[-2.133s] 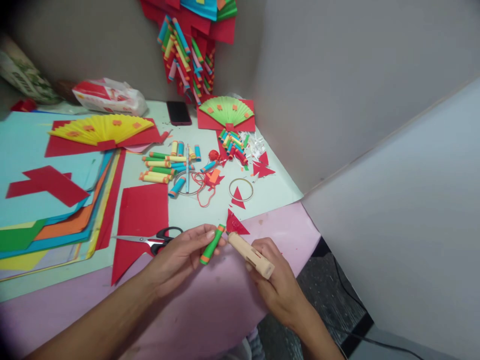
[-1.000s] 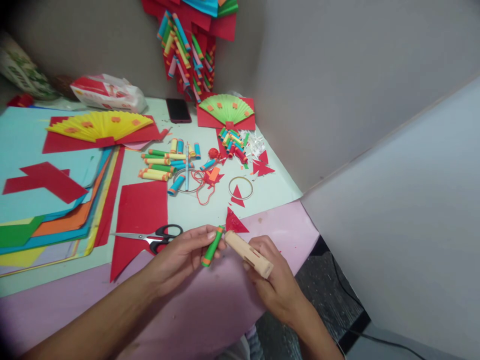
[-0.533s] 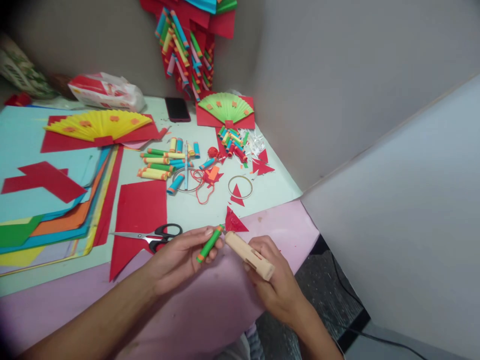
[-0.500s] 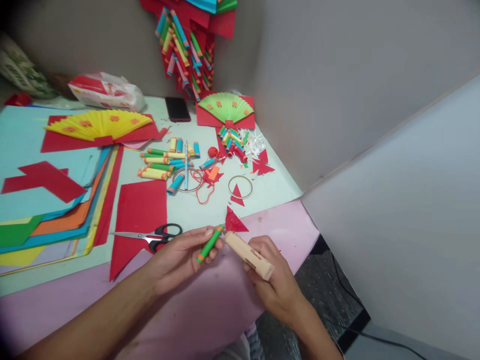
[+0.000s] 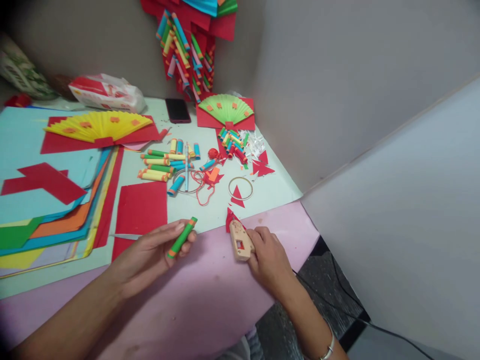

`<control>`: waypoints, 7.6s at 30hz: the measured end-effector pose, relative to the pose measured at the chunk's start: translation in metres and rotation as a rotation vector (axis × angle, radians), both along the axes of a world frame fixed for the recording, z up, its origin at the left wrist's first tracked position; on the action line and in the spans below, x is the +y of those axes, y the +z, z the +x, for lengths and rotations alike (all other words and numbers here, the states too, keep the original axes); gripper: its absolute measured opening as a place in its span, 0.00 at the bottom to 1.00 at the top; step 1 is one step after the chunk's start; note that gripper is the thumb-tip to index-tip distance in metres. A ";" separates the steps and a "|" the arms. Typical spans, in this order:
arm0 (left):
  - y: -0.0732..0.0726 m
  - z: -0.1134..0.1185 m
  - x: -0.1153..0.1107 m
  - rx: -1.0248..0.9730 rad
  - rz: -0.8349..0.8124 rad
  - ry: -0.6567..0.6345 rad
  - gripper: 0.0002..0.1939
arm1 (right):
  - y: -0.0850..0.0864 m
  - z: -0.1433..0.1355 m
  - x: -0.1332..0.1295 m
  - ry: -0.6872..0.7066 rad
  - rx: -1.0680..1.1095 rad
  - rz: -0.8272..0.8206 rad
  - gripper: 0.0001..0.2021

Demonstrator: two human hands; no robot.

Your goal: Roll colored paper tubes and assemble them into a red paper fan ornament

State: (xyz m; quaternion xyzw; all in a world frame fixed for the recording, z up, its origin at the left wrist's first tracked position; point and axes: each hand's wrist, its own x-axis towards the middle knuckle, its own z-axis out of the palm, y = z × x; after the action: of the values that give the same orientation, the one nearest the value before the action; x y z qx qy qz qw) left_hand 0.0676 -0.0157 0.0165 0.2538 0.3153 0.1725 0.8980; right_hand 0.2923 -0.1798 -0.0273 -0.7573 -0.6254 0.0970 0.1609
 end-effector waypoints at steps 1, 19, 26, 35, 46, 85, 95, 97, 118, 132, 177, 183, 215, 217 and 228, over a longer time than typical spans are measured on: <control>0.000 -0.002 0.001 0.001 0.001 0.008 0.04 | 0.000 -0.001 0.000 0.010 0.000 -0.014 0.24; -0.006 -0.007 0.001 0.083 -0.019 0.051 0.07 | 0.005 0.017 -0.004 0.068 0.014 -0.068 0.26; -0.001 -0.008 -0.002 0.101 0.013 0.036 0.06 | 0.001 0.040 -0.008 0.029 -0.066 -0.036 0.27; 0.006 -0.012 -0.005 0.090 0.026 0.034 0.03 | -0.009 0.062 -0.011 0.037 -0.114 0.020 0.28; 0.004 -0.021 -0.001 0.045 0.073 0.019 0.03 | -0.010 0.058 -0.019 0.015 -0.300 0.004 0.33; -0.012 -0.056 0.002 0.063 0.276 0.006 0.11 | 0.032 -0.105 0.113 0.120 1.061 0.013 0.03; -0.010 -0.056 0.003 0.127 0.364 0.056 0.13 | 0.026 -0.104 0.115 0.062 1.222 0.020 0.05; -0.010 -0.057 0.003 0.169 0.403 0.072 0.14 | 0.025 -0.103 0.116 0.024 1.242 0.041 0.06; -0.010 -0.053 0.001 0.435 0.700 0.135 0.11 | 0.017 -0.113 0.115 -0.031 1.173 0.108 0.05; -0.009 -0.052 -0.003 0.455 0.750 0.193 0.09 | 0.017 -0.117 0.115 -0.061 1.191 0.128 0.06; -0.015 -0.058 0.003 0.468 0.692 0.380 0.10 | 0.007 -0.118 0.116 -0.248 1.454 0.232 0.07; -0.015 -0.057 0.002 0.453 0.687 0.380 0.10 | 0.008 -0.117 0.116 -0.259 1.454 0.232 0.08; -0.020 -0.057 0.005 0.426 0.660 0.358 0.11 | 0.010 -0.115 0.115 -0.283 1.353 0.269 0.07; -0.021 -0.056 0.005 0.421 0.660 0.352 0.11 | 0.010 -0.115 0.115 -0.286 1.348 0.269 0.07; -0.017 -0.056 0.005 0.442 0.655 0.359 0.12 | 0.009 -0.115 0.115 -0.266 1.353 0.287 0.08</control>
State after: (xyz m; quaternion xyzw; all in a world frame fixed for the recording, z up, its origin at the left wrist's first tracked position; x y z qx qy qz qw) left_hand 0.0119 -0.0107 -0.0002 0.4972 0.4676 0.3582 0.6370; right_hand 0.1774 -0.0644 -0.0187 -0.5721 -0.2965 0.4429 0.6234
